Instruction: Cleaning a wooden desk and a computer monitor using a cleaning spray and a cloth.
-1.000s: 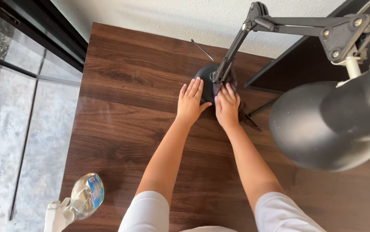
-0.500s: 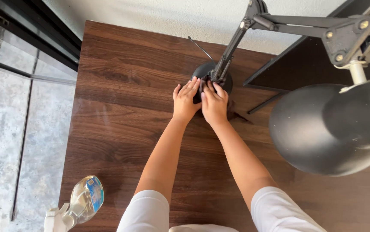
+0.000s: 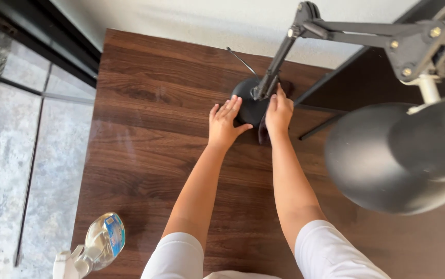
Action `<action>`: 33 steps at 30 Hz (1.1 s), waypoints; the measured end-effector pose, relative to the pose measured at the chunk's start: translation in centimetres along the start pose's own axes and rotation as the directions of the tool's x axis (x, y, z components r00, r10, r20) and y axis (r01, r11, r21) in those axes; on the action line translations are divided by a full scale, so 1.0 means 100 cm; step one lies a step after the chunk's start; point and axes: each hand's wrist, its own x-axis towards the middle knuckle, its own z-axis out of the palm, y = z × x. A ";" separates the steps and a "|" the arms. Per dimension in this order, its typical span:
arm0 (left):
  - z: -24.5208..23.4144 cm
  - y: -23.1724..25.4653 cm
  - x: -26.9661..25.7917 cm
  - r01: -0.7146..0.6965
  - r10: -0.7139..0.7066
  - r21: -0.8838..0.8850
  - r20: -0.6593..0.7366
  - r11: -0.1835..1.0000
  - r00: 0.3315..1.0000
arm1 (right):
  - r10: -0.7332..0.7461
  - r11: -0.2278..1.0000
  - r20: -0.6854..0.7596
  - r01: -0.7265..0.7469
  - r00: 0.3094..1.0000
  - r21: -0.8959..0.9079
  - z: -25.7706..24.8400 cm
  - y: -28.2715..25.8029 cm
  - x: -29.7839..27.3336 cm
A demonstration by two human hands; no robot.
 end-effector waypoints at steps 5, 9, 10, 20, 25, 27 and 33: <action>-0.012 -0.009 -0.015 -0.014 0.014 0.011 -0.008 1.000 1.000 | 0.088 0.982 0.079 -0.100 0.993 0.161 0.015 -0.014 0.003; -0.035 -0.028 -0.024 0.038 -0.037 0.021 -0.055 0.999 0.998 | 0.086 0.986 0.154 -0.106 0.984 0.127 0.036 -0.051 0.004; -0.044 -0.033 -0.024 0.060 -0.059 0.015 -0.055 0.998 0.997 | 0.051 0.989 0.122 -0.067 0.991 0.131 0.047 -0.058 0.003; -0.111 -0.100 -0.020 0.179 -0.179 0.011 -0.052 0.984 0.983 | 0.052 0.997 0.146 -0.060 0.988 0.053 0.125 -0.141 -0.003; -0.111 -0.114 -0.005 0.212 -0.209 0.052 -0.062 0.976 0.976 | 0.040 0.995 0.191 -0.057 0.981 0.085 0.137 -0.151 0.011; -0.103 -0.114 -0.004 0.217 -0.213 0.067 -0.073 0.974 0.974 | 0.028 0.994 0.191 -0.047 0.981 0.098 0.137 -0.147 0.016; -0.098 -0.108 -0.006 0.252 -0.240 0.062 -0.161 0.966 0.958 | -0.224 0.974 0.166 0.213 0.960 0.082 0.097 -0.159 -0.003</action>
